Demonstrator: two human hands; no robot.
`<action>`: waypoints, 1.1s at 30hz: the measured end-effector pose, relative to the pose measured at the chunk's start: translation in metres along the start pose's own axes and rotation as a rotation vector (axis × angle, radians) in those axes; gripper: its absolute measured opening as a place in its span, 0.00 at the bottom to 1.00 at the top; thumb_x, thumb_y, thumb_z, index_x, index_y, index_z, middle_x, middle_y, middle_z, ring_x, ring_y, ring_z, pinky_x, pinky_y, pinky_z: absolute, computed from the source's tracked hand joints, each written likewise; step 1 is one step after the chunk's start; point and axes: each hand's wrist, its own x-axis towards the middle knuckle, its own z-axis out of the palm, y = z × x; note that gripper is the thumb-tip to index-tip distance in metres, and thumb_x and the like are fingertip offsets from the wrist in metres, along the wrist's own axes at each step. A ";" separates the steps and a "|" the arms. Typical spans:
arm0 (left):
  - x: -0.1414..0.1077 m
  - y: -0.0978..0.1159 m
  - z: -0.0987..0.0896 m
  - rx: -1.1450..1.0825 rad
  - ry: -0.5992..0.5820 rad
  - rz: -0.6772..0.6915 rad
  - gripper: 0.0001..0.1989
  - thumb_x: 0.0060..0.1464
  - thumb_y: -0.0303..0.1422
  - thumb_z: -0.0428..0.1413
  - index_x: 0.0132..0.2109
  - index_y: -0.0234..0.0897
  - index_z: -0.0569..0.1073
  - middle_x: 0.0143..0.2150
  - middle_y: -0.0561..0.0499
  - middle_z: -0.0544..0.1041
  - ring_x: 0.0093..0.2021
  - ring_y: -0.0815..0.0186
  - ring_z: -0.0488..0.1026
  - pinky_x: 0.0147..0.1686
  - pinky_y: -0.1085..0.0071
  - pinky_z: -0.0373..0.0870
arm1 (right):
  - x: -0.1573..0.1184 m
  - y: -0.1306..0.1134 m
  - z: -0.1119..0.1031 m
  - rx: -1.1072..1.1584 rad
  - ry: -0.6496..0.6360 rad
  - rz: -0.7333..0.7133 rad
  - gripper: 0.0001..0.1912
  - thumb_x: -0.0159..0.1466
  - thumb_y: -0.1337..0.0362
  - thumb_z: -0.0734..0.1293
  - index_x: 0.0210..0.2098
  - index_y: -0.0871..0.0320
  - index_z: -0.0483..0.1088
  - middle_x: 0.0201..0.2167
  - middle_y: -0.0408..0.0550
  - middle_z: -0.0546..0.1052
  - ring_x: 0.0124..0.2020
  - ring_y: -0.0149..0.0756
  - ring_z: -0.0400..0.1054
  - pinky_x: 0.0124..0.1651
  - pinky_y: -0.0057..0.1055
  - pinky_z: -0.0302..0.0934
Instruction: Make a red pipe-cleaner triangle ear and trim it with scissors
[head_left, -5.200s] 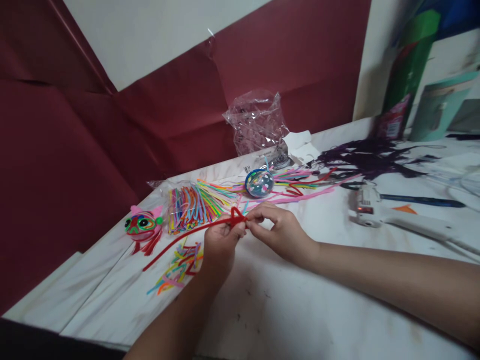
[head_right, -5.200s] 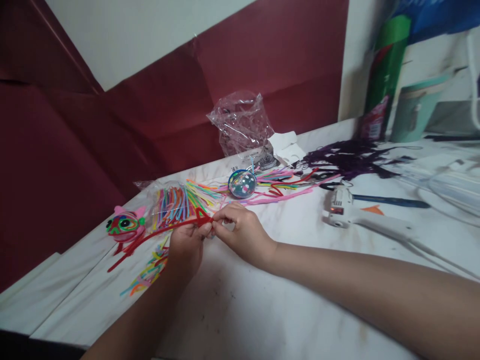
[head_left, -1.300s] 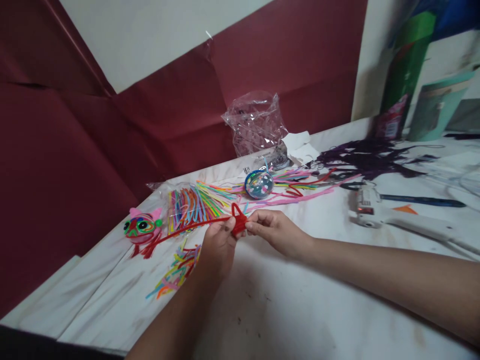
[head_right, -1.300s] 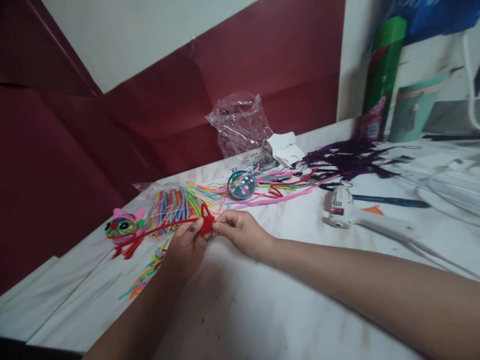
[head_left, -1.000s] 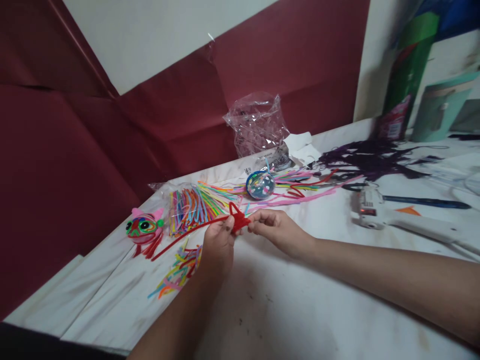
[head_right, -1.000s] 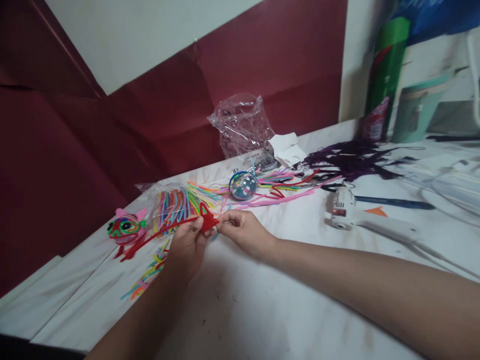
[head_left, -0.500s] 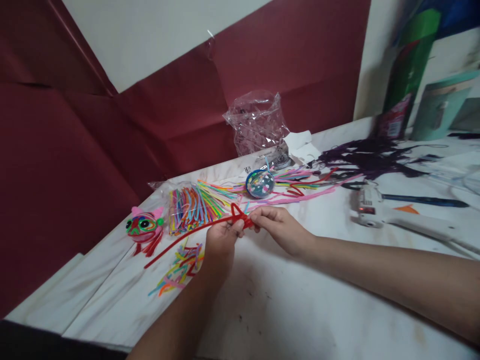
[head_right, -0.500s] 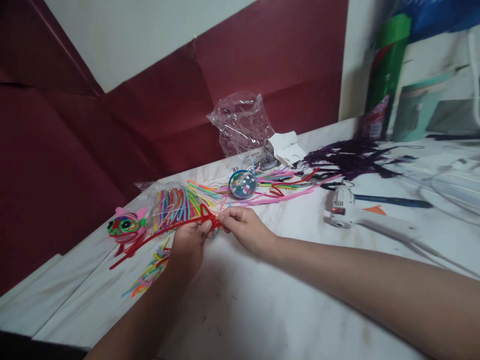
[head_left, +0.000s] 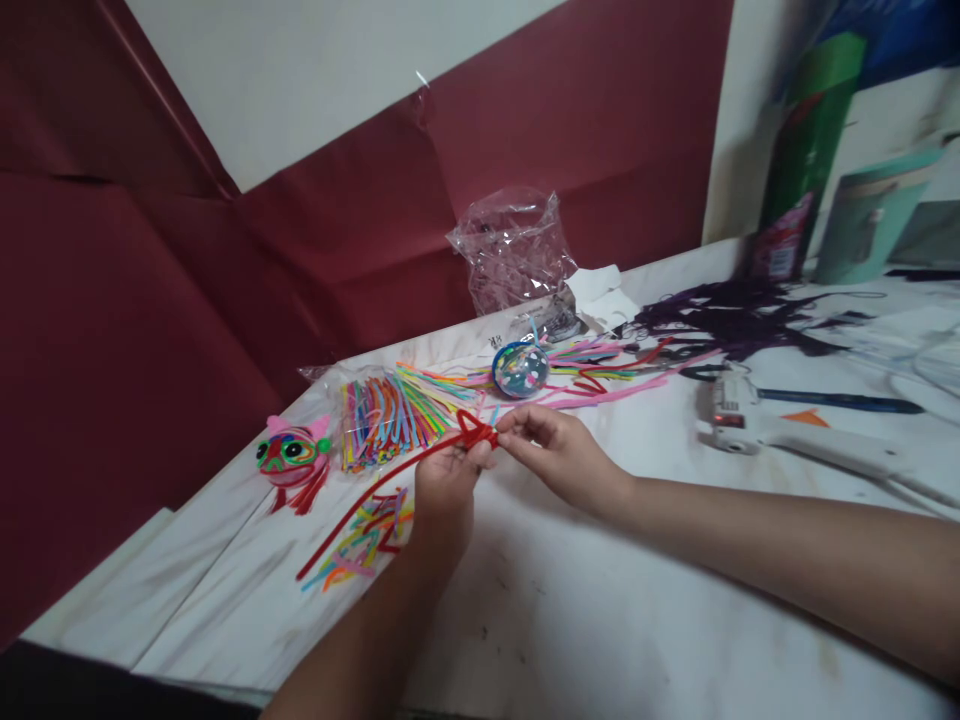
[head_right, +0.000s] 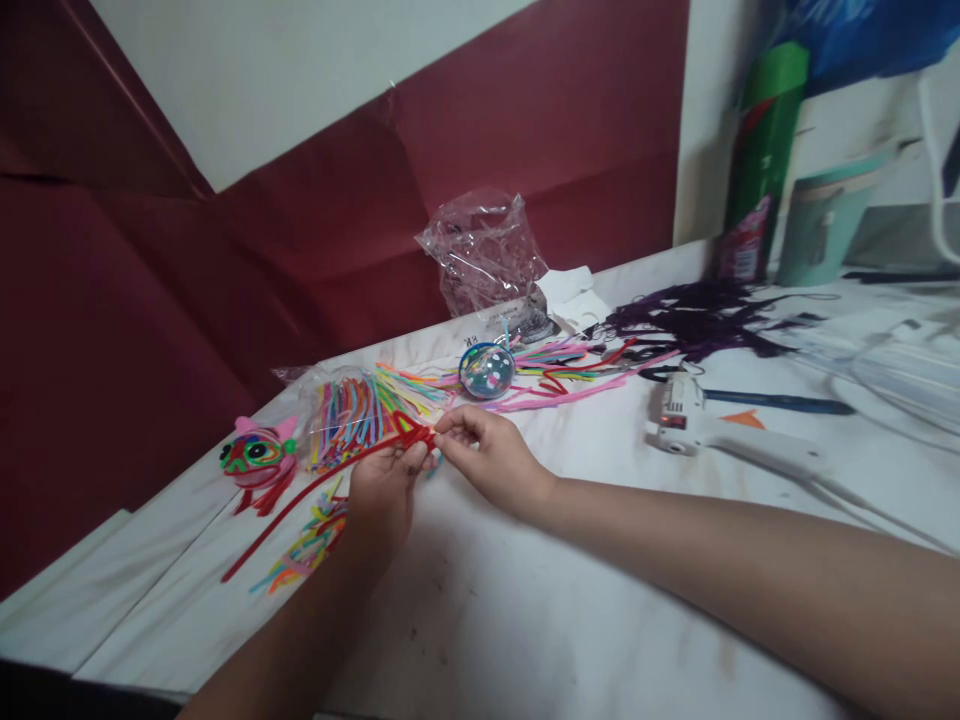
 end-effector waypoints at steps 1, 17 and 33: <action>0.000 0.002 0.000 -0.044 -0.007 -0.031 0.06 0.42 0.30 0.59 0.25 0.32 0.71 0.22 0.53 0.71 0.26 0.71 0.67 0.31 0.73 0.64 | 0.000 0.000 0.000 0.034 -0.003 0.026 0.05 0.57 0.63 0.61 0.28 0.58 0.65 0.24 0.43 0.69 0.28 0.31 0.63 0.34 0.29 0.58; -0.011 0.018 0.001 -0.260 -0.411 -0.420 0.11 0.46 0.37 0.55 0.25 0.33 0.68 0.16 0.57 0.62 0.15 0.76 0.55 0.20 0.73 0.60 | 0.012 -0.022 -0.022 0.027 -0.474 -0.147 0.07 0.59 0.64 0.61 0.30 0.60 0.69 0.33 0.48 0.75 0.37 0.35 0.69 0.45 0.35 0.60; -0.004 0.007 -0.005 0.078 -0.018 0.068 0.10 0.49 0.37 0.54 0.34 0.33 0.72 0.25 0.52 0.72 0.26 0.71 0.66 0.28 0.74 0.61 | 0.013 -0.024 -0.016 -0.263 -0.211 0.123 0.06 0.51 0.68 0.59 0.18 0.60 0.63 0.17 0.39 0.63 0.22 0.27 0.56 0.27 0.25 0.51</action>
